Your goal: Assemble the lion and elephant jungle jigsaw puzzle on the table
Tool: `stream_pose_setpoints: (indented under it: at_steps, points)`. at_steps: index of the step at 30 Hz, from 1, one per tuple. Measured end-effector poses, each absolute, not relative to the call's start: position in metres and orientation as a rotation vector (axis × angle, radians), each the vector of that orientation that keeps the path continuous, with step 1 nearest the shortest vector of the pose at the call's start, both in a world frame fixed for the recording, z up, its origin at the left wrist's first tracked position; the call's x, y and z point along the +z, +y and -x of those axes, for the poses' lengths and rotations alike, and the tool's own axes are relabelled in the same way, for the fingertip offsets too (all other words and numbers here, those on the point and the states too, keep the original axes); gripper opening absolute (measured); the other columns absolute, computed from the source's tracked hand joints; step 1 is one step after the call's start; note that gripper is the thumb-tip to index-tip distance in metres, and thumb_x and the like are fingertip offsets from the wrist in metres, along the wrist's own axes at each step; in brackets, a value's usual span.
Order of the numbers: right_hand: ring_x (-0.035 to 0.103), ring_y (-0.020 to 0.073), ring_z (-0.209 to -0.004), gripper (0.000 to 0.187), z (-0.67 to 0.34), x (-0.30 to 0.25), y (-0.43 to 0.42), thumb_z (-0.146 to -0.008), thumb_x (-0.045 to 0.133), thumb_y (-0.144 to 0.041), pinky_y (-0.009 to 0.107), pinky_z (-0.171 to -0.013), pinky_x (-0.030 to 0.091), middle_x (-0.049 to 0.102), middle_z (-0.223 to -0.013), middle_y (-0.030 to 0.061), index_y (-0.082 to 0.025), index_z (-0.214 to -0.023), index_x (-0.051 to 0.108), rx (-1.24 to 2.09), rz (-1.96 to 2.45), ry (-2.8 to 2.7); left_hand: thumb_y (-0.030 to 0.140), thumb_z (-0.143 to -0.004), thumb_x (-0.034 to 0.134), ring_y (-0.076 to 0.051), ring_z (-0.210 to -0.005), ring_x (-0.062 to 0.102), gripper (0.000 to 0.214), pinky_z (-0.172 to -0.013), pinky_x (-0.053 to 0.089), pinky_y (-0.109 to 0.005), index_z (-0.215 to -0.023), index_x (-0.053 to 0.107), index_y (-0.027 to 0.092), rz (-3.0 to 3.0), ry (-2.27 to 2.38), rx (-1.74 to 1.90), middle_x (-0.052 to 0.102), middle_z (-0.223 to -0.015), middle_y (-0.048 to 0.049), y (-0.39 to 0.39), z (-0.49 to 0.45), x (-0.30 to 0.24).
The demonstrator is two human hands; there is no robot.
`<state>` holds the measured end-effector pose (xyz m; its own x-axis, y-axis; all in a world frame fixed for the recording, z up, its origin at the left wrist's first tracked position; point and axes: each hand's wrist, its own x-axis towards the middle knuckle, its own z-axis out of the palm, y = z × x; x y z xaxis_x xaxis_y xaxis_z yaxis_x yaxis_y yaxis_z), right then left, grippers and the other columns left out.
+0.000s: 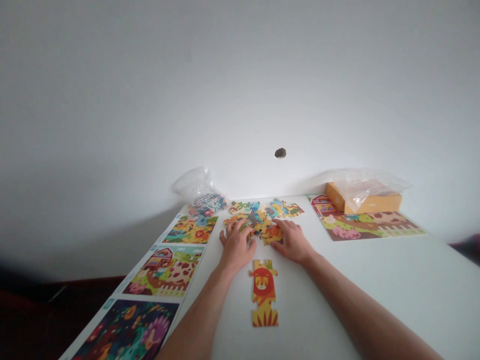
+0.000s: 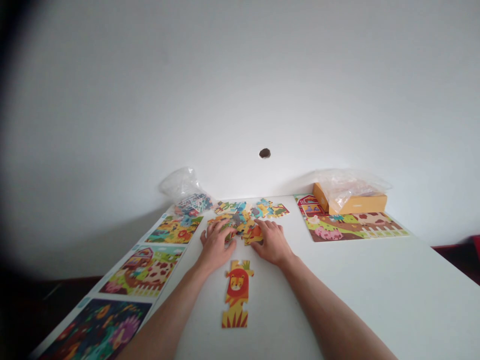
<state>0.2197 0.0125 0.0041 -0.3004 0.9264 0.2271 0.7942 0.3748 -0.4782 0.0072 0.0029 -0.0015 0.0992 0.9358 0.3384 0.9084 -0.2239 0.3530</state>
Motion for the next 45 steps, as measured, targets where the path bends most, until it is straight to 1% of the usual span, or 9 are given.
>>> stream_pose_setpoints:
  at_steps: [5,13,19,23,26,31,36,39,45]
  points:
    - [0.056,0.0252,-0.111,0.061,-0.216,0.004,0.012,-0.082,0.066,-0.025,0.040,-0.098,0.044,0.063,-0.120,0.0104,-0.020,-0.140,0.047,0.452,1.213,-2.176,0.029,-0.075,0.070,-0.040,-0.139,0.033,0.058,-0.112,0.016,-0.067,-0.131,0.060,0.041,-2.434,1.697,0.743,0.044,-0.152,-0.0018,-0.002,-0.008,0.003]
    - [0.034,0.0354,-0.140,0.047,-0.223,-0.002,0.017,-0.090,0.059,-0.045,0.065,-0.111,0.023,0.045,-0.148,0.0149,-0.024,-0.132,0.057,0.262,1.636,-2.034,0.042,-0.074,0.075,-0.040,-0.135,0.037,0.025,-0.111,0.018,-0.068,-0.097,0.071,0.030,-2.280,1.857,0.808,0.057,-0.141,-0.0036,0.003,-0.009,-0.003]
    - [0.048,0.0303,-0.130,0.039,-0.219,0.007,0.012,-0.087,0.063,-0.046,0.067,-0.112,0.017,0.061,-0.134,0.0090,-0.029,-0.123,0.065,0.434,1.488,-2.194,0.026,-0.082,0.065,-0.032,-0.127,0.048,0.011,-0.103,0.040,-0.051,-0.072,0.067,0.022,-2.241,2.059,0.843,0.064,-0.130,-0.0037,0.007,-0.006,-0.001]
    - [0.053,0.0281,-0.125,0.035,-0.217,0.009,0.010,-0.089,0.060,-0.048,0.061,-0.113,0.022,0.065,-0.130,0.0065,-0.031,-0.120,0.066,0.446,1.351,-2.258,0.026,-0.084,0.061,-0.032,-0.128,0.048,0.021,-0.105,0.040,-0.050,-0.101,0.073,0.027,-2.260,2.090,0.818,0.061,-0.134,-0.0054,0.004,-0.005,0.002]
    - [0.040,0.0295,-0.137,0.042,-0.220,0.005,0.015,-0.093,0.054,-0.047,0.059,-0.114,0.022,0.054,-0.144,0.0085,-0.029,-0.130,0.060,0.309,1.522,-2.134,0.038,-0.085,0.063,-0.037,-0.135,0.040,0.043,-0.108,0.033,-0.059,-0.128,0.063,0.040,-2.376,1.974,0.725,0.048,-0.149,-0.0029,0.000,-0.007,0.003]
    - [0.015,0.0416,-0.147,0.062,-0.231,-0.001,0.025,-0.091,0.052,-0.053,0.072,-0.110,0.014,0.035,-0.157,0.0115,-0.023,-0.146,0.045,0.247,1.968,-1.907,0.049,-0.084,0.065,-0.039,-0.139,0.035,0.039,-0.110,0.023,-0.067,-0.123,0.066,0.047,-2.415,1.900,0.624,0.043,-0.153,-0.0003,-0.003,-0.009,0.002]
    - [0.035,0.0359,-0.136,0.041,-0.230,0.005,0.022,-0.093,0.053,-0.045,0.065,-0.113,0.012,0.057,-0.137,0.0102,-0.027,-0.128,0.062,0.173,1.895,-1.990,0.047,-0.083,0.067,-0.035,-0.134,0.042,0.024,-0.109,0.029,-0.063,-0.102,0.073,0.034,-2.287,2.025,0.719,0.052,-0.144,-0.0045,0.001,-0.009,0.002]
    - [0.033,0.0353,-0.138,0.046,-0.228,0.005,0.022,-0.092,0.054,-0.045,0.061,-0.112,0.019,0.047,-0.147,0.0102,-0.028,-0.135,0.057,0.195,1.867,-2.019,0.037,-0.085,0.066,-0.032,-0.132,0.045,0.013,-0.106,0.035,-0.058,-0.090,0.072,0.027,-2.209,2.132,0.759,0.058,-0.136,-0.0060,0.003,-0.008,0.002]
    - [0.041,0.0333,-0.133,0.040,-0.228,0.005,0.023,-0.094,0.051,-0.047,0.065,-0.113,0.015,0.056,-0.138,0.0093,-0.028,-0.125,0.065,0.266,1.760,-2.109,0.021,-0.090,0.054,-0.030,-0.125,0.050,0.027,-0.100,0.042,-0.051,-0.109,0.071,0.029,-2.125,2.271,0.795,0.062,-0.130,-0.0068,0.006,-0.004,0.002]
